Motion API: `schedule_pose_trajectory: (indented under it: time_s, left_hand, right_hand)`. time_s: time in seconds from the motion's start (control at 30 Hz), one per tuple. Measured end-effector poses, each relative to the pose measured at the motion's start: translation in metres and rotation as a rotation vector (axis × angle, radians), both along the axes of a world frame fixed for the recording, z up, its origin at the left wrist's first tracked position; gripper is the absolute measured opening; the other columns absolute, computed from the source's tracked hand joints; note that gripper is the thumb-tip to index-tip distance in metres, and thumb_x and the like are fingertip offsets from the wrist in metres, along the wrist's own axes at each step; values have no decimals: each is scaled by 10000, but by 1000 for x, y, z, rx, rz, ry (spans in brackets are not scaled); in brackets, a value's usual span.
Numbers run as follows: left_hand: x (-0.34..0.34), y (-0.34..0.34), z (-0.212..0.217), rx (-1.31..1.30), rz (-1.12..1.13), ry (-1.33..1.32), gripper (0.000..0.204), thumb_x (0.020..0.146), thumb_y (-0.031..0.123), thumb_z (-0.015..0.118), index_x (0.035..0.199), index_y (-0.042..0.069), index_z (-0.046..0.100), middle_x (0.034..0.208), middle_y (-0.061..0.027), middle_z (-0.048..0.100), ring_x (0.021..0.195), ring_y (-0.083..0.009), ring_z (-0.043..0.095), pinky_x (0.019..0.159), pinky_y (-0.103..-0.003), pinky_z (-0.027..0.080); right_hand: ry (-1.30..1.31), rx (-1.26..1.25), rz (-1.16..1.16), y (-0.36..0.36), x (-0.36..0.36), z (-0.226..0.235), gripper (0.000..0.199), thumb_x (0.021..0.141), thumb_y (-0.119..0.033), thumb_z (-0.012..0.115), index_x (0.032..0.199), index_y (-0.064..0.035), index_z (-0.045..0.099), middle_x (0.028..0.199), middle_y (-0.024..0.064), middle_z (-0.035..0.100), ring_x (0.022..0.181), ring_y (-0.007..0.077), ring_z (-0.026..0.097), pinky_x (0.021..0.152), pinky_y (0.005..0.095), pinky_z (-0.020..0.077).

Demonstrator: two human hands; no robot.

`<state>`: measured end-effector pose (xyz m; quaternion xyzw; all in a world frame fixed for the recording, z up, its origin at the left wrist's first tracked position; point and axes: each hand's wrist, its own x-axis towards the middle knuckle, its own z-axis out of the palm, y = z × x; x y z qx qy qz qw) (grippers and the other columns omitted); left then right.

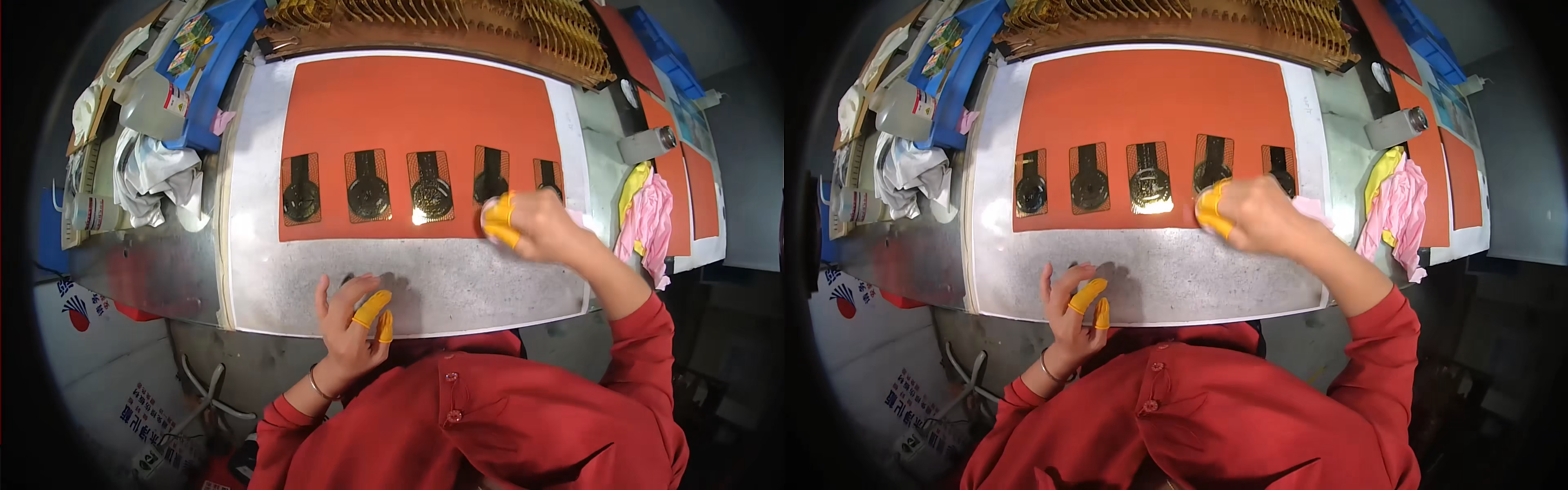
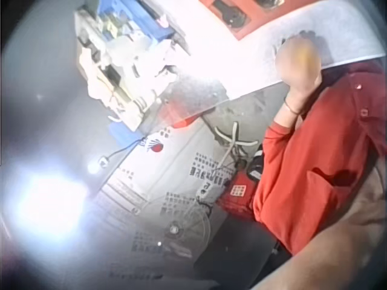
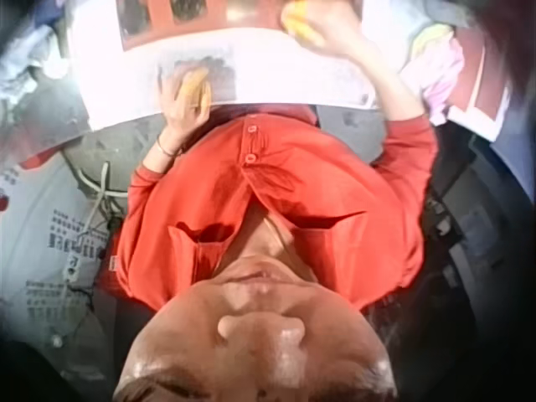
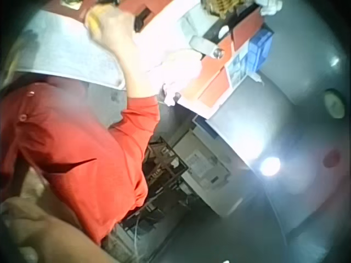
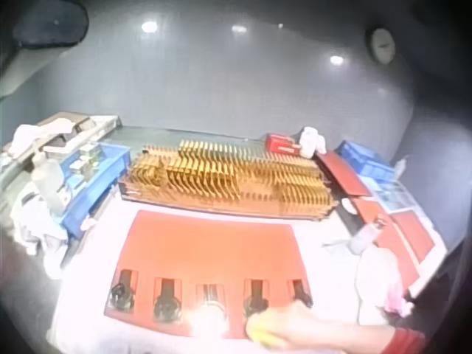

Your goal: The person wipes the surface of several small, dark, bottle-shaped decorative items arranged on a red mat using a yellow cloth. The person systematically cleans each item one by one, occasionally switching to a pink cloth to continue the wiping process.

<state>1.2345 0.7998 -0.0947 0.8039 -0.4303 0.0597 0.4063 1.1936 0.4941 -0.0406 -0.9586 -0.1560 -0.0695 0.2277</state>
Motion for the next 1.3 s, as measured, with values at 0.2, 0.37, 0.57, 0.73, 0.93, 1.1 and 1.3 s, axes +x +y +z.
schedule_pose_trajectory:
  time_s: [0.2,0.37,0.57,0.73,0.93,1.1,1.3]
  left_hand:
    - [2,-2,1,6,5,-14,290,672,25,644,960,46,613,1072,-118,595,1028,-277,587,1055,-521,204]
    - [-1,-3,0,70,48,-53,282,678,26,644,957,52,614,1077,-119,596,1017,-281,592,1047,-512,218]
    - [-2,-9,0,104,65,-85,253,704,17,637,953,53,612,1078,-115,597,1004,-279,596,1039,-511,235]
    - [-4,-8,-1,92,117,-88,257,700,7,645,950,49,607,1076,-118,601,995,-279,598,1044,-514,233]
    - [-1,-9,1,90,115,-79,281,677,-10,642,948,54,607,1064,-116,605,992,-266,604,1042,-502,241]
    - [-2,-10,2,47,112,-81,313,666,-14,638,968,58,605,1062,-107,604,997,-267,601,1047,-499,227]
    - [0,1,1,16,36,-11,316,678,7,632,988,68,608,1064,-93,606,1007,-256,603,1051,-491,217]
  right_hand:
    - [91,-38,-41,-11,72,-13,142,824,-194,579,783,-61,606,700,115,606,660,306,598,562,412,461]
    - [145,-57,29,-10,80,-25,148,820,-186,580,769,-48,598,731,117,619,672,319,603,573,433,463]
    - [105,-97,58,-21,92,-20,94,749,-131,591,716,-43,595,701,114,622,665,305,619,583,431,481]
    - [61,-8,336,0,62,-31,63,758,-135,614,738,-76,608,677,85,592,640,254,603,544,386,469]
    - [18,-94,101,3,110,-28,80,743,-130,616,751,-51,603,676,110,592,648,299,603,543,417,468]
    - [87,-144,244,35,90,-21,40,699,-100,598,728,-75,612,713,129,626,698,294,642,595,421,506]
    - [98,-286,283,52,72,-21,74,715,-127,600,755,-64,606,679,108,595,658,278,620,546,415,494]
